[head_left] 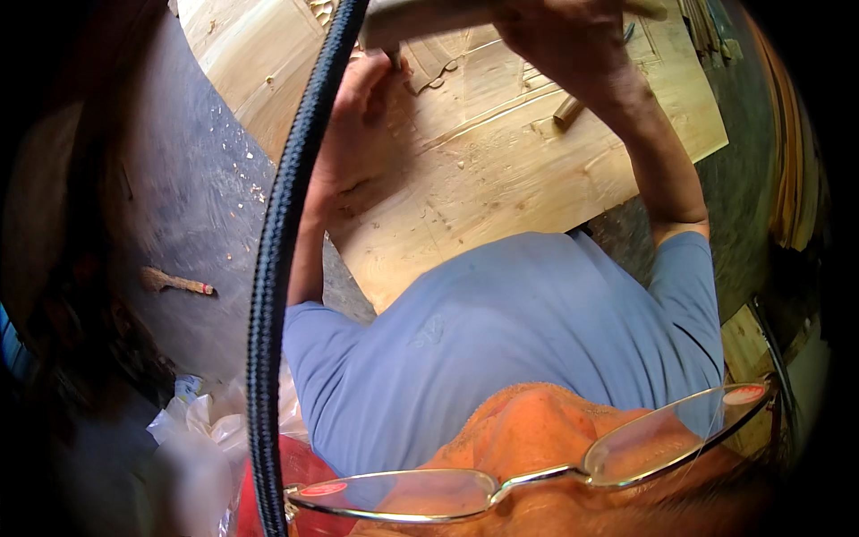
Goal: The person is carving a relief design into a wooden board using a chisel and a mallet, striking the chisel to remove small pieces of wood.
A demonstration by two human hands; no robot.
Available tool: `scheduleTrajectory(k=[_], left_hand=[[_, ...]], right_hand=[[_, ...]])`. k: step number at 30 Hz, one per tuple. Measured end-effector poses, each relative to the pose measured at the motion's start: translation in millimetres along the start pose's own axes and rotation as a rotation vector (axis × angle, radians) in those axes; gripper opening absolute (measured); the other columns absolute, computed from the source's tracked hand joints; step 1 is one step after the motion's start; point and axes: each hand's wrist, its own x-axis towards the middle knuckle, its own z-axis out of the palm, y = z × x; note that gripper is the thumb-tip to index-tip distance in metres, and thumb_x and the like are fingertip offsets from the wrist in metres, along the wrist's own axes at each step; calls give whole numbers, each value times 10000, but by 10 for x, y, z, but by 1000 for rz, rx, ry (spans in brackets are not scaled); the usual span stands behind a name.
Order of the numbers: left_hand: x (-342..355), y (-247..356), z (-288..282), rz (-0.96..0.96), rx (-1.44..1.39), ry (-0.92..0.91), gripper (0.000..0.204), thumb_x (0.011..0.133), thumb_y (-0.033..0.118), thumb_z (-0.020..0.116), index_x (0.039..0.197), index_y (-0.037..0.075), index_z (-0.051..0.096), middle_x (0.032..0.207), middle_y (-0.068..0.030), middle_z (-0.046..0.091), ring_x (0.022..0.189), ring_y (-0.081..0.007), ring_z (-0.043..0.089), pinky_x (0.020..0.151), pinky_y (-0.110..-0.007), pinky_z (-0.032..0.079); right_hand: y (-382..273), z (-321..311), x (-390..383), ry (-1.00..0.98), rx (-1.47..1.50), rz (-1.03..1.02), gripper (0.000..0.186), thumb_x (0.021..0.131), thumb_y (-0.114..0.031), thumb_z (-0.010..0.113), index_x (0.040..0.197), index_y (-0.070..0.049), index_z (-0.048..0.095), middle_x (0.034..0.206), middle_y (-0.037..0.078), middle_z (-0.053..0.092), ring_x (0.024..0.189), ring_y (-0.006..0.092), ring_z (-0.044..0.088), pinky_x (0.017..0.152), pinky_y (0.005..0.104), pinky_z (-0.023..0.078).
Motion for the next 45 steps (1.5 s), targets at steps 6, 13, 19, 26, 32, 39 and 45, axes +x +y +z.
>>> scheduleTrajectory(k=[6,13,19,26,32,39,45], left_hand=[[-75,-98,66,-204,-402,215,90,969,-35,677,1047,-10,716,981,-95,782,919,-152,741,909,-321,598],[-23,-273,-110,-335,-680,721,66,984,-57,644,1050,-57,643,998,-205,748,927,-266,746,902,-399,638],[-54,-498,-97,-324,-484,727,88,980,-36,666,1067,-48,660,1040,-185,752,934,-254,751,897,-374,639],[451,-499,-113,-247,-462,656,176,953,-52,697,1129,-49,683,1007,-162,772,945,-233,761,884,-325,611],[508,-634,102,-328,-509,516,344,928,-89,679,1269,-44,660,1124,-105,751,1052,-165,709,887,-285,591],[692,-361,64,-219,-380,448,140,946,-49,706,1084,-27,714,969,-99,782,917,-147,751,844,-270,594],[672,-430,97,-166,-329,475,131,943,-57,706,1068,-21,721,962,-72,783,912,-114,736,838,-249,578]], right_hand=[[199,-356,-126,102,-42,127,531,796,11,744,1316,-82,681,1052,146,767,872,192,735,794,315,581],[631,-728,-688,147,-203,491,390,863,-244,849,1226,-141,749,1012,35,782,880,139,726,812,310,567],[780,-863,-778,455,-22,559,335,825,-132,878,1084,31,742,974,83,779,818,124,728,785,284,584],[718,-793,-636,611,240,460,276,859,21,795,1094,77,661,973,157,756,755,171,710,698,304,605],[636,-635,-595,711,336,471,296,858,16,798,1112,72,658,994,155,757,751,152,700,718,289,594],[665,-644,-622,692,280,470,274,867,6,796,1102,60,668,999,145,760,759,148,703,724,282,593],[737,-642,-660,675,252,443,350,852,32,802,1161,69,641,1020,154,762,803,161,725,752,294,618]])
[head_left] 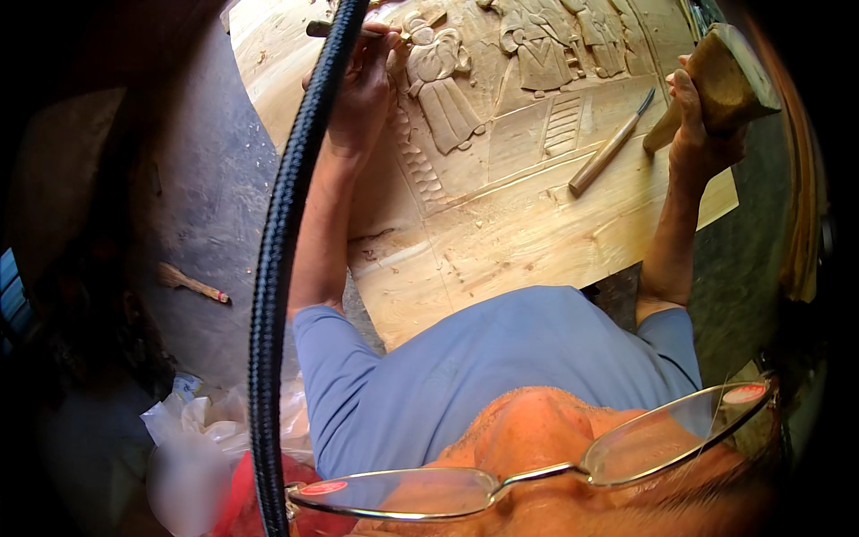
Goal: The person is carving a relief design into a wooden board using a chisel and a mallet, striking the chisel to remove small pieces of wood.
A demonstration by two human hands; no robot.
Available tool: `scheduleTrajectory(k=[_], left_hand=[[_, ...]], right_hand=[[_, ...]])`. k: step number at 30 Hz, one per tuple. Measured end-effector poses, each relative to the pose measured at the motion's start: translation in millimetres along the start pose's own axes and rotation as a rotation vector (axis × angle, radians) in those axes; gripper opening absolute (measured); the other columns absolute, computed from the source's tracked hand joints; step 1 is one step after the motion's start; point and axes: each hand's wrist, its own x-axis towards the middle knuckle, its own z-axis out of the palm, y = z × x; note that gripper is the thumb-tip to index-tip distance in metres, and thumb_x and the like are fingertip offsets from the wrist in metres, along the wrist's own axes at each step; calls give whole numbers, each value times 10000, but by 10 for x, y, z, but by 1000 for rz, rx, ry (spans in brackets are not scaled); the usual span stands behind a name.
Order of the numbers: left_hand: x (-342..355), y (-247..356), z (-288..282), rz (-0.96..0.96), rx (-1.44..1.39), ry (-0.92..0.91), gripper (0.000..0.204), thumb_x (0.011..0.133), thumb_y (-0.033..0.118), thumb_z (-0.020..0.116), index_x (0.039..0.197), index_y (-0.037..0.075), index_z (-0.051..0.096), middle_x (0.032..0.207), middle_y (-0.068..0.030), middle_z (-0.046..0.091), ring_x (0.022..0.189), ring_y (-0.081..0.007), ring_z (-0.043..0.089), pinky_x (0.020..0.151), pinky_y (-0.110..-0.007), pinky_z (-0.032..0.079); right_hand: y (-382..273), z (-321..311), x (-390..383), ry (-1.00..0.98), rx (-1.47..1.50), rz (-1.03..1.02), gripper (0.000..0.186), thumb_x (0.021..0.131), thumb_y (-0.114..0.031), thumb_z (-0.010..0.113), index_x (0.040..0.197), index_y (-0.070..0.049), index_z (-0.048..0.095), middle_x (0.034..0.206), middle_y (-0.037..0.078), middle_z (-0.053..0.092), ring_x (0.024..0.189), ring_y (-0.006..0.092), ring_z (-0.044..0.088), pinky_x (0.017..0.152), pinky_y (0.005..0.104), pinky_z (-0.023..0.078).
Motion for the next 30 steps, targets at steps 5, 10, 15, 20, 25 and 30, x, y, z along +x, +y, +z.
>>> scheduleTrajectory(k=[5,10,15,20,25,30], left_hand=[[-3,-32,-8,-23,-30,-32,122,949,-65,694,1058,-21,725,967,-76,784,913,-108,727,848,-242,566],[5,-24,-1,-18,-32,-61,123,947,-59,704,1061,-19,729,980,-76,785,922,-98,717,857,-232,553],[4,28,-17,-3,35,-81,125,947,-53,707,1064,-16,735,975,-67,787,923,-93,716,853,-230,551],[2,-2,-32,40,89,-99,127,947,-50,708,1062,-8,740,963,-61,791,921,-88,720,843,-226,549],[14,17,-35,75,151,-91,143,940,-48,714,1064,16,746,948,-48,797,899,-76,724,822,-223,550],[17,136,38,104,302,-90,121,927,-28,734,1037,20,745,934,-52,802,858,-98,746,787,-231,559]], right_hand=[[74,-51,-16,-24,-48,5,379,848,46,802,1182,71,624,1046,154,757,852,175,736,784,307,634],[93,-91,-31,-67,-144,-1,411,836,42,818,1199,58,624,1056,144,761,916,172,733,853,321,626],[117,-99,-50,-73,-193,0,419,828,16,841,1194,45,639,1069,130,766,958,160,727,890,303,609],[-43,19,-59,-50,-60,29,407,827,2,849,1182,43,652,1077,110,769,969,146,724,894,292,595],[-34,40,-97,-45,22,77,386,829,-10,853,1166,32,671,1074,96,774,977,130,720,906,289,582],[-19,21,-82,-44,-23,14,372,829,-15,857,1152,33,678,1065,95,777,971,128,721,899,286,581]])
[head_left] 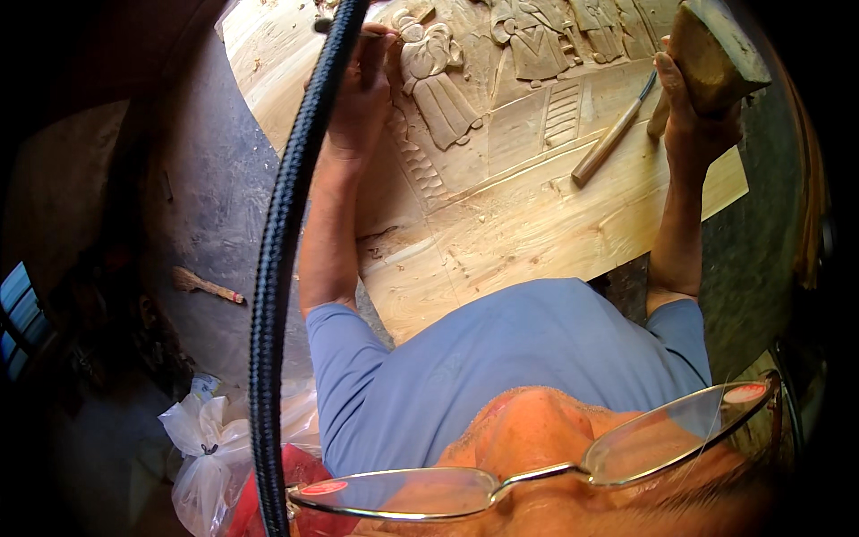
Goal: The person is carving a relief design into a wooden board using a chisel and a mallet, striking the chisel to remove small pieces of wood.
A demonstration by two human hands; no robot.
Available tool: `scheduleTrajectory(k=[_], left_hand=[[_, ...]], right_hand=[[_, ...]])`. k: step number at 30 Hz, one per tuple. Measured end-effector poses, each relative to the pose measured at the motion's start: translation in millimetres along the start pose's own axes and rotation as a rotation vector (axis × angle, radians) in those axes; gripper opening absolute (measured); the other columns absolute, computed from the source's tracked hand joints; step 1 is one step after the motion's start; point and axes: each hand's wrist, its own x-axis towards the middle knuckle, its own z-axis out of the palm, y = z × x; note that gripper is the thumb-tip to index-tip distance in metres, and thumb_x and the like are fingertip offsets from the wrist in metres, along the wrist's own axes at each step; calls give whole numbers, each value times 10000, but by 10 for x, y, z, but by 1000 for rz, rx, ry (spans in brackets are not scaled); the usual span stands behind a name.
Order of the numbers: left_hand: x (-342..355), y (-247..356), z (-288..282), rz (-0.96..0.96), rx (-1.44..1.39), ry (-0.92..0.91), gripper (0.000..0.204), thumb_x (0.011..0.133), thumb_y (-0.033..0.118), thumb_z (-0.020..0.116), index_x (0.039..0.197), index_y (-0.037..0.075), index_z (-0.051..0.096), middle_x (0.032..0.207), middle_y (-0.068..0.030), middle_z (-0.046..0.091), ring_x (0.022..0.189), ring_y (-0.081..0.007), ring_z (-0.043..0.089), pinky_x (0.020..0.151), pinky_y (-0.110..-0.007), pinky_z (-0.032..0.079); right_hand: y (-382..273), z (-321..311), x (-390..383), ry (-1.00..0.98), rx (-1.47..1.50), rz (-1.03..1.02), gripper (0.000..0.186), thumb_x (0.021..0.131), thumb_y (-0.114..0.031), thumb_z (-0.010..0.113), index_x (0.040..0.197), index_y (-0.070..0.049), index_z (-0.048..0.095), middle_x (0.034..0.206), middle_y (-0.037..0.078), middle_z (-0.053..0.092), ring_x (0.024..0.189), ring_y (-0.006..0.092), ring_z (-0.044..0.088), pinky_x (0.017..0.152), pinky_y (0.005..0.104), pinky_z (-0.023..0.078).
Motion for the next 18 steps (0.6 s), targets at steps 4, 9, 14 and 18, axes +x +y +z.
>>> scheduleTrajectory(k=[4,9,14,18], left_hand=[[-11,3,-7,0,82,14,117,921,-21,738,1029,24,742,932,-49,805,839,-118,761,757,-243,562],[-6,-97,-19,-5,-50,15,144,934,-44,707,1059,21,740,936,-55,803,881,-101,751,777,-238,567],[-9,-124,-9,-15,-78,4,151,949,-50,689,1076,14,738,951,-58,799,892,-91,738,802,-233,575],[-8,-133,-8,-23,-91,2,144,956,-46,684,1076,13,738,956,-55,798,888,-92,737,800,-234,578]], right_hand=[[-22,-4,4,8,-16,35,376,825,-27,865,1148,30,683,1070,92,778,972,123,720,900,276,574],[20,-38,-2,-1,-27,36,373,826,-36,868,1146,26,685,1075,87,780,974,115,718,904,267,570],[-5,-9,-21,13,-15,32,379,828,-34,866,1151,34,681,1073,88,780,975,115,718,907,268,572],[17,-14,-18,0,5,32,404,822,-44,873,1166,37,678,1075,87,780,983,119,720,913,271,572]])
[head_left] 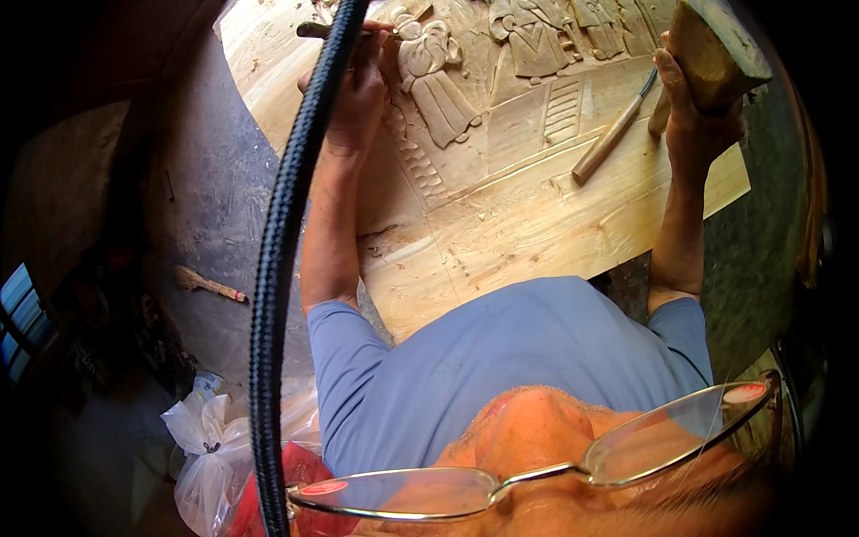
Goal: The person is carving a relief design into a wooden board using a chisel and a mallet, striking the chisel to remove small pieces of wood.
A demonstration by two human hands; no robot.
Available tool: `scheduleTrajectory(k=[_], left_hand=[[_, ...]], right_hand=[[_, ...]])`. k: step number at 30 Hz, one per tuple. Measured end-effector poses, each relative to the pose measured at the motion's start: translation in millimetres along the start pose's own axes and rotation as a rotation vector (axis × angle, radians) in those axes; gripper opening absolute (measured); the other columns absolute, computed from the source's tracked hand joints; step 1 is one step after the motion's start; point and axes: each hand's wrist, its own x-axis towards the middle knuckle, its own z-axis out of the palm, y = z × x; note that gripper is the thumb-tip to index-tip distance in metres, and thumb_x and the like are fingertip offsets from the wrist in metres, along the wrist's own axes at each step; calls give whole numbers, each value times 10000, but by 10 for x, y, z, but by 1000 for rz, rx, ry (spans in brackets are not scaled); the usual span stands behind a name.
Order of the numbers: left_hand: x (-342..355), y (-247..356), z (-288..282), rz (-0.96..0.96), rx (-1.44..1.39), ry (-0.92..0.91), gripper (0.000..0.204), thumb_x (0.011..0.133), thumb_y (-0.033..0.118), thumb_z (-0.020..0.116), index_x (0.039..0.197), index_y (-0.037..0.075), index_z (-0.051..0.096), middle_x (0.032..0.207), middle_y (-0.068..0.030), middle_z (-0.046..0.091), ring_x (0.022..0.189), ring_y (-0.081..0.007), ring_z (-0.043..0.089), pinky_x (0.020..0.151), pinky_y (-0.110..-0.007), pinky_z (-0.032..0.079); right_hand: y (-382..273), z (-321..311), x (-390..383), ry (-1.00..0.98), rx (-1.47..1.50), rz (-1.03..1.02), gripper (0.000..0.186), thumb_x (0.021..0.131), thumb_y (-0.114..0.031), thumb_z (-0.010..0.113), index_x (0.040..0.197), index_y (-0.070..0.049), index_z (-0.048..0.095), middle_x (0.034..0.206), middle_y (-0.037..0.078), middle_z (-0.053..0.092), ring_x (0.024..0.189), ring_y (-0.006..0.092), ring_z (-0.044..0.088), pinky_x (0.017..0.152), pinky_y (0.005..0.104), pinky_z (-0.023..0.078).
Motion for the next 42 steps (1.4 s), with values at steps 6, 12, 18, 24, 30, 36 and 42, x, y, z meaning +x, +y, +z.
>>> scheduleTrajectory(k=[6,12,18,24,30,36,42], left_hand=[[-13,-39,-8,-3,26,2,136,958,-36,687,1075,12,736,961,-56,799,889,-91,737,800,-239,579],[2,-13,2,34,78,7,140,940,-12,718,1067,43,741,923,-55,800,842,-108,753,759,-247,576],[50,89,39,-61,-81,-66,286,936,254,705,1167,105,624,1017,-71,678,879,-222,651,777,-331,467],[-205,-408,50,-509,-355,-440,1068,934,831,340,1638,38,214,1689,-84,254,1557,-210,223,1275,-415,98],[110,-113,24,192,213,-160,238,921,287,718,1065,118,633,917,-72,663,781,-245,633,703,-341,473],[141,20,82,333,391,10,114,911,214,790,918,141,702,748,-68,725,615,-259,701,558,-346,532],[131,-98,87,363,471,24,107,898,196,800,946,139,723,712,-63,701,595,-228,683,539,-338,518]], right_hand=[[30,-37,-24,-7,-85,-6,438,813,-64,888,1181,41,675,1085,95,778,982,133,727,911,283,578],[35,-14,-45,19,-34,-1,430,808,-79,901,1165,37,691,1080,95,777,967,135,728,900,280,578],[76,-49,-44,-88,-104,9,508,778,-113,931,1207,8,686,1075,81,776,936,128,721,879,280,583],[-268,386,433,-130,-254,-133,471,764,-32,861,1207,-17,700,973,91,760,880,162,719,801,323,574],[-564,1053,603,-170,3,-650,450,769,42,796,1207,-11,706,992,128,763,839,182,735,752,289,581],[-803,1173,578,-292,-214,-452,445,787,22,756,1227,-40,724,1016,123,776,813,201,747,742,307,600],[-568,1235,431,-303,-474,-811,464,803,19,660,1231,-129,759,882,107,757,718,218,718,663,365,586]])
